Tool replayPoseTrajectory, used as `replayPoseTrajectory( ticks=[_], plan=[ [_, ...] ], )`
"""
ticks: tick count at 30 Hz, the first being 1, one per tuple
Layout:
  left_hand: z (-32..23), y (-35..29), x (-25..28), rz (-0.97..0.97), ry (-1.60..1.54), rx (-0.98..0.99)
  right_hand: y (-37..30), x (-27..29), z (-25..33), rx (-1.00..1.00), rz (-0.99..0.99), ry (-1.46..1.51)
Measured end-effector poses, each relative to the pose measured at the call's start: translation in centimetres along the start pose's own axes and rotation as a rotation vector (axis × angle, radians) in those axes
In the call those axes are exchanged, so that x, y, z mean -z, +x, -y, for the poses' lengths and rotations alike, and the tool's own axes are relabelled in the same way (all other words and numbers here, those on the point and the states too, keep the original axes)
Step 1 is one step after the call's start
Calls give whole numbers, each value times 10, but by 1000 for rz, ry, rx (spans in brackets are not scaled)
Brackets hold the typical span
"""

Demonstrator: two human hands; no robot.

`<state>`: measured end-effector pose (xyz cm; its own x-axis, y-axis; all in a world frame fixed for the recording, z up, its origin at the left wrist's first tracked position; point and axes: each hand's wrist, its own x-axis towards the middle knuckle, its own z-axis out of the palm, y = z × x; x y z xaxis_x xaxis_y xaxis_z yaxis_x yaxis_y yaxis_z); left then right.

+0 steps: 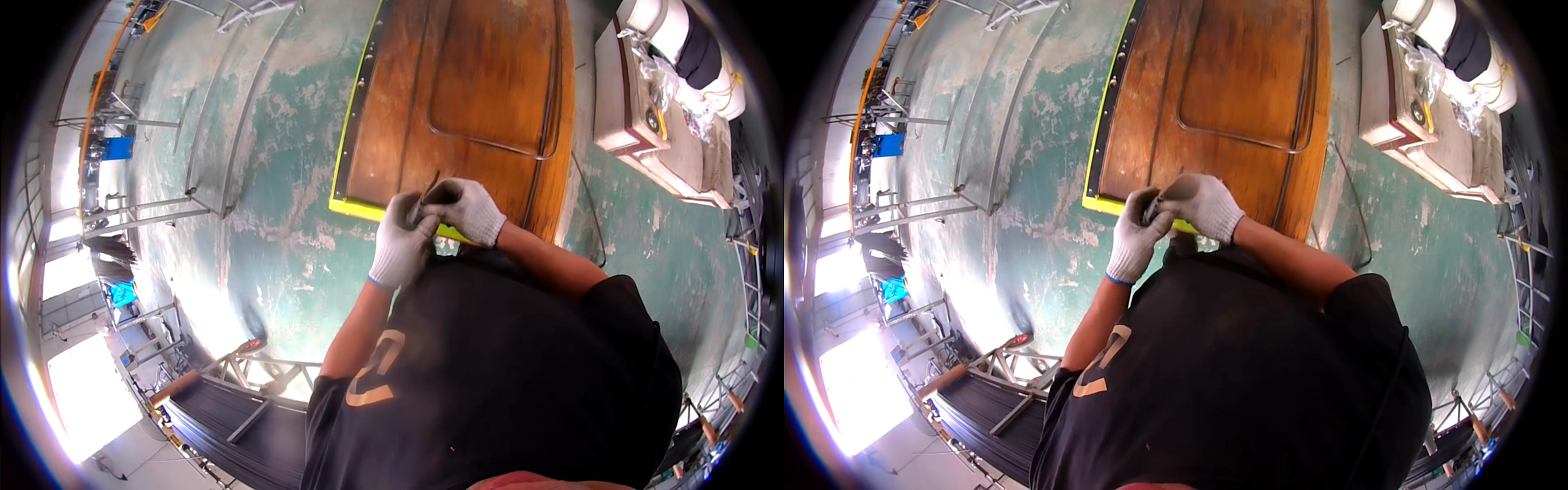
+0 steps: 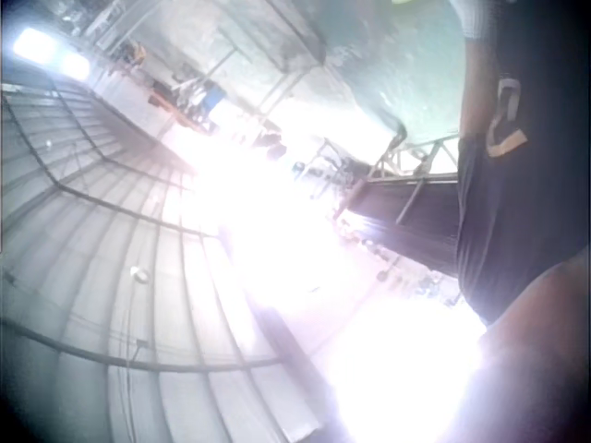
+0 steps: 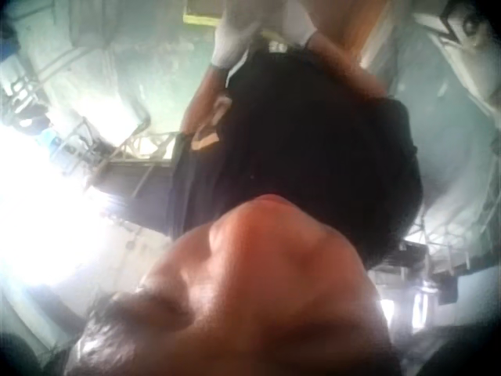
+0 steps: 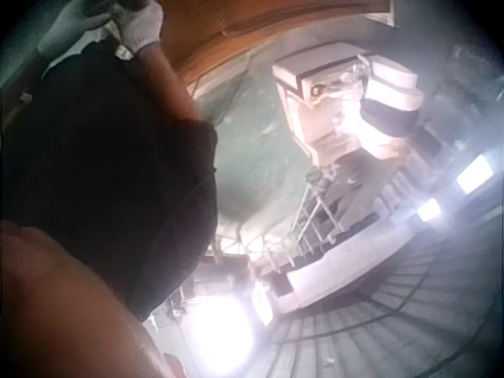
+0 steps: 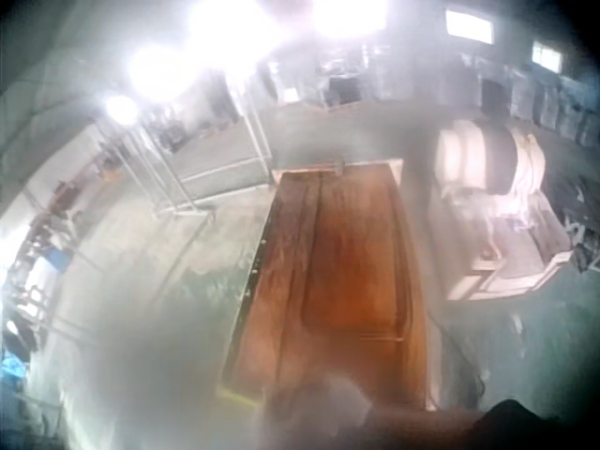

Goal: The person measures a metal frame on a wooden table using a tape measure, then picks up the frame and walks across the workshop to place it with other frames. The person also briefly handles a power tool on a cluttered table.

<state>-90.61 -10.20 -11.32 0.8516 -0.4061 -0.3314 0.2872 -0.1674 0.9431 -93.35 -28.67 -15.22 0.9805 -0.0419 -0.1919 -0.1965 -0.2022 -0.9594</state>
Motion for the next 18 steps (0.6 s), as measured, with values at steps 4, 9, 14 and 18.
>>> replayPoseTrajectory(
  ticks=[4,9,14,18],
  plan=[
    [-1,5,9,81,102,8,-4,-8,10,-62,-46,60],
    [2,9,23,-30,320,135,16,29,28,56,-176,361],
    [68,-30,106,-86,266,333,102,188,67,183,-528,572],
    [135,-102,199,-187,386,536,182,408,6,163,-769,1081]
  ],
)
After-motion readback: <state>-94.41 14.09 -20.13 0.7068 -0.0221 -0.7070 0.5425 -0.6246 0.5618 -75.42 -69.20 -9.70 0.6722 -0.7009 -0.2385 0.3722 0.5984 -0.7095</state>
